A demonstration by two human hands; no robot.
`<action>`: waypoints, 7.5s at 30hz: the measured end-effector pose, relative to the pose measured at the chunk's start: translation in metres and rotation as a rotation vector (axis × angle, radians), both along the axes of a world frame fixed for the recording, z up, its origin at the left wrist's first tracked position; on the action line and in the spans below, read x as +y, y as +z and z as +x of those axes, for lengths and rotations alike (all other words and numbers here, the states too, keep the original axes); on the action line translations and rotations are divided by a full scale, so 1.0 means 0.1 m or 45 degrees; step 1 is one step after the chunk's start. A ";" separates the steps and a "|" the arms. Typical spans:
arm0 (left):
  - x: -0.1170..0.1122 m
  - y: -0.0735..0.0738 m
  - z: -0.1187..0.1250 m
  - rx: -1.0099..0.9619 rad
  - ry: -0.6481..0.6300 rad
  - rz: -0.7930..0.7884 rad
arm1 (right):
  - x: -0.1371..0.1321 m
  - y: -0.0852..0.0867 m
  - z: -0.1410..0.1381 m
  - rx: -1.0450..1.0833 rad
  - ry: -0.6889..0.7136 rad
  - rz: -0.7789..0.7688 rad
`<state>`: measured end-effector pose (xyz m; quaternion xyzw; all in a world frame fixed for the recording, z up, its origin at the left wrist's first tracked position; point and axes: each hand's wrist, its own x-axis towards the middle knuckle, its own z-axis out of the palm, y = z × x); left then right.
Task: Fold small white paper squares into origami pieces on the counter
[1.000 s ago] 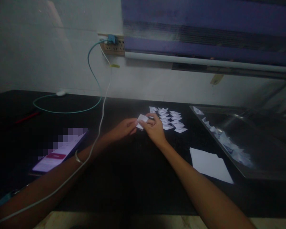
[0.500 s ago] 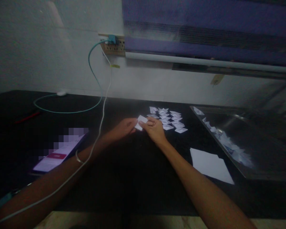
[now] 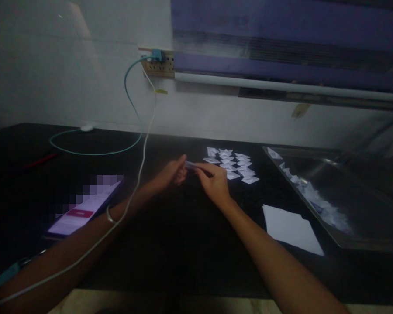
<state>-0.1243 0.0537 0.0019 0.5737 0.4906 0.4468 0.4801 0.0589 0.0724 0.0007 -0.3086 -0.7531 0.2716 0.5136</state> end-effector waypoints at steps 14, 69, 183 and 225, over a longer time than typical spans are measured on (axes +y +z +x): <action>-0.05 -0.01 -0.02 -0.045 -0.128 0.289 | 0.04 -0.02 -0.04 0.190 0.104 -0.371; -0.08 0.09 -0.02 -0.023 -0.042 0.055 | 0.01 0.02 0.07 -0.522 0.196 0.590; -0.11 -0.04 0.00 0.235 -0.131 0.327 | 0.12 -0.09 -0.03 0.132 0.585 -0.647; -0.12 0.04 -0.04 0.396 -0.261 0.406 | 0.08 -0.03 -0.03 0.292 0.498 -0.770</action>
